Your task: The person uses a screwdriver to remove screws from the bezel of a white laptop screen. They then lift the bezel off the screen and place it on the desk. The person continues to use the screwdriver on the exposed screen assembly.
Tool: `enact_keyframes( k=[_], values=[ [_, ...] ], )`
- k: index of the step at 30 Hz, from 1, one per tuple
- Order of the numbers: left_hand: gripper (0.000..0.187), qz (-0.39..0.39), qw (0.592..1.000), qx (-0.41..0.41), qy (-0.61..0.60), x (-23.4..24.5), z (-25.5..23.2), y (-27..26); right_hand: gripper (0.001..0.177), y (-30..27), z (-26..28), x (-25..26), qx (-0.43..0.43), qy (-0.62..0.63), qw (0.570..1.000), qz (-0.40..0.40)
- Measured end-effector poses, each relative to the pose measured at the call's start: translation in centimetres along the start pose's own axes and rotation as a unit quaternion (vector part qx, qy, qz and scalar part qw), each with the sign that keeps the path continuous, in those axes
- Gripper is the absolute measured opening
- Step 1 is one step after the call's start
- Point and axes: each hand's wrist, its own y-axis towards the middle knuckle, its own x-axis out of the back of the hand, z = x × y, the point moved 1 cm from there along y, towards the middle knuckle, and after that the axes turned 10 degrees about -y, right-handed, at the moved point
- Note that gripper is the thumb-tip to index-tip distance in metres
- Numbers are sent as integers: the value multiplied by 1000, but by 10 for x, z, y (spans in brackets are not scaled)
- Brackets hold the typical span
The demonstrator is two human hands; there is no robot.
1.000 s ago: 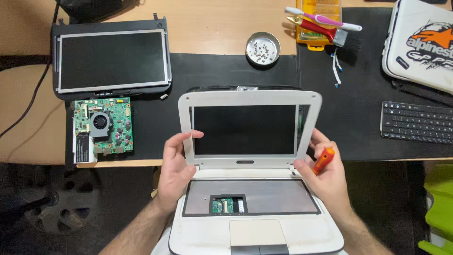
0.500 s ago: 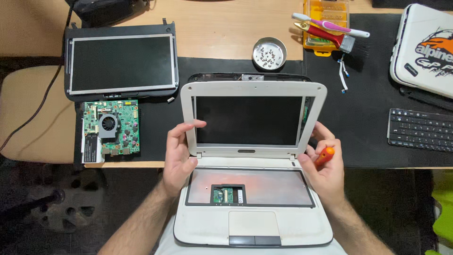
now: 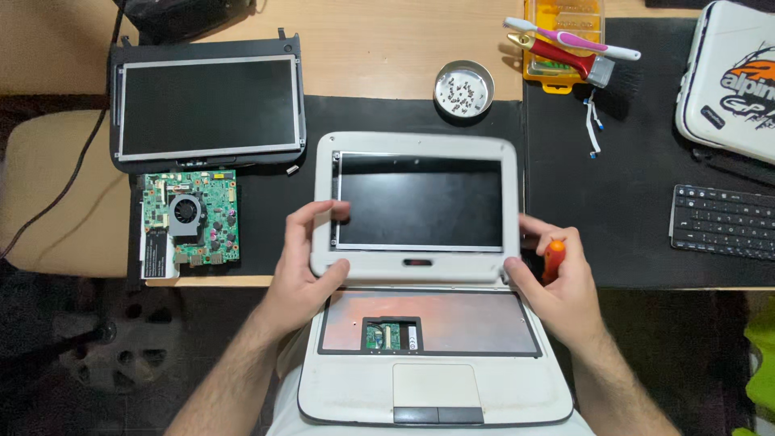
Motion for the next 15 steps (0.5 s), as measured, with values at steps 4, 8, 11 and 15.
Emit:
enact_keyframes(
  k=[4, 8, 11, 15],
  values=[
    [82, -30, 999, 9, 33, 5, -10, 2, 48, 2, -10, -2, -16, -10, 999, -33],
    [77, -47, 999, -11, 19, 1, -15, 2, 48, 11, -8, -3, -8, 141, 989, -46],
    [88, -84, 992, -6, -91, -7, -26, 4, 46, 17, 1, -2, -9, 223, 973, -58],
    [76, -123, 959, 84, -241, -2, -23, 10, 44, 22, 3, -6, -46, 312, 944, -100]
  ],
)
